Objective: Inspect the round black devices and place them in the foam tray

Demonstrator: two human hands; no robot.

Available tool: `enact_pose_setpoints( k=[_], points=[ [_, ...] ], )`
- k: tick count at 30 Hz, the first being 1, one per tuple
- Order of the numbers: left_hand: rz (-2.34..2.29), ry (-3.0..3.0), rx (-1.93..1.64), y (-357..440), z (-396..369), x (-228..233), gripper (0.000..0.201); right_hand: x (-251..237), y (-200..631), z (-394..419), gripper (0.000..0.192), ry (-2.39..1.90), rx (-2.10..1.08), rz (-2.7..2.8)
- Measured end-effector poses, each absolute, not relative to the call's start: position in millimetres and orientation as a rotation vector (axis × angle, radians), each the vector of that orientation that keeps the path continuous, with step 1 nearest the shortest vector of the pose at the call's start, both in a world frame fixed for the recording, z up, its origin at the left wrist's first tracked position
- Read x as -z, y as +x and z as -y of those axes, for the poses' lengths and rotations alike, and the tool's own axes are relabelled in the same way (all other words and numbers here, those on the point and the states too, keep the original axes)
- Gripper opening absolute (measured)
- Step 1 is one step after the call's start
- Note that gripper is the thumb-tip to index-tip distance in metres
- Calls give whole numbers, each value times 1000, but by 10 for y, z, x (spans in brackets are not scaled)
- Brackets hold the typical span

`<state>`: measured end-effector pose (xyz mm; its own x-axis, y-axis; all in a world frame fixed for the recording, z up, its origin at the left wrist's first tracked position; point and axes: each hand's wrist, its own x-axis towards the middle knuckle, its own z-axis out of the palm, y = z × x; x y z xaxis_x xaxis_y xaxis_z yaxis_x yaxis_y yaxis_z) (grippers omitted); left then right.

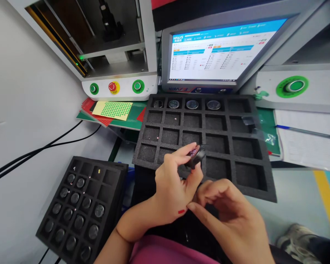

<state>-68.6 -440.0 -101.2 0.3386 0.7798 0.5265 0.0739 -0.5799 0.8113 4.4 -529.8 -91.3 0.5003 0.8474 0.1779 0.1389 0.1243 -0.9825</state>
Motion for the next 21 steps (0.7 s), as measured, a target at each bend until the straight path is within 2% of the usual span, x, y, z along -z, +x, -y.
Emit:
enact_pose_setpoints(
  k=[3,7,13,15,17,19,21],
  points=[
    [-748,1860,-1307,-653,4384,1032,15,886,11,5328,13,-1348,-480,1107],
    [-809,1862,-1346,-613,4347,1095,15,890,-20,5361,16,-1375,-369,1300],
    [-899,1937,-1507,-677,4266,1237,17,1024,-177,5259,15,-1432,-326,1197],
    [-1080,1962,-1563,-682,4212,1242,18,1105,-250,5162,9,-1344,-167,1100],
    [-1329,1936,-1537,-656,4126,1231,14,1225,-264,5043,16,-1295,29,1120],
    [-1310,1884,-1467,-622,4034,1219,12,1350,-222,4958,21,-1265,173,1128],
    [-1148,1817,-1436,-619,3964,1235,11,1439,-169,4945,20,-1279,45,1160]
  ],
)
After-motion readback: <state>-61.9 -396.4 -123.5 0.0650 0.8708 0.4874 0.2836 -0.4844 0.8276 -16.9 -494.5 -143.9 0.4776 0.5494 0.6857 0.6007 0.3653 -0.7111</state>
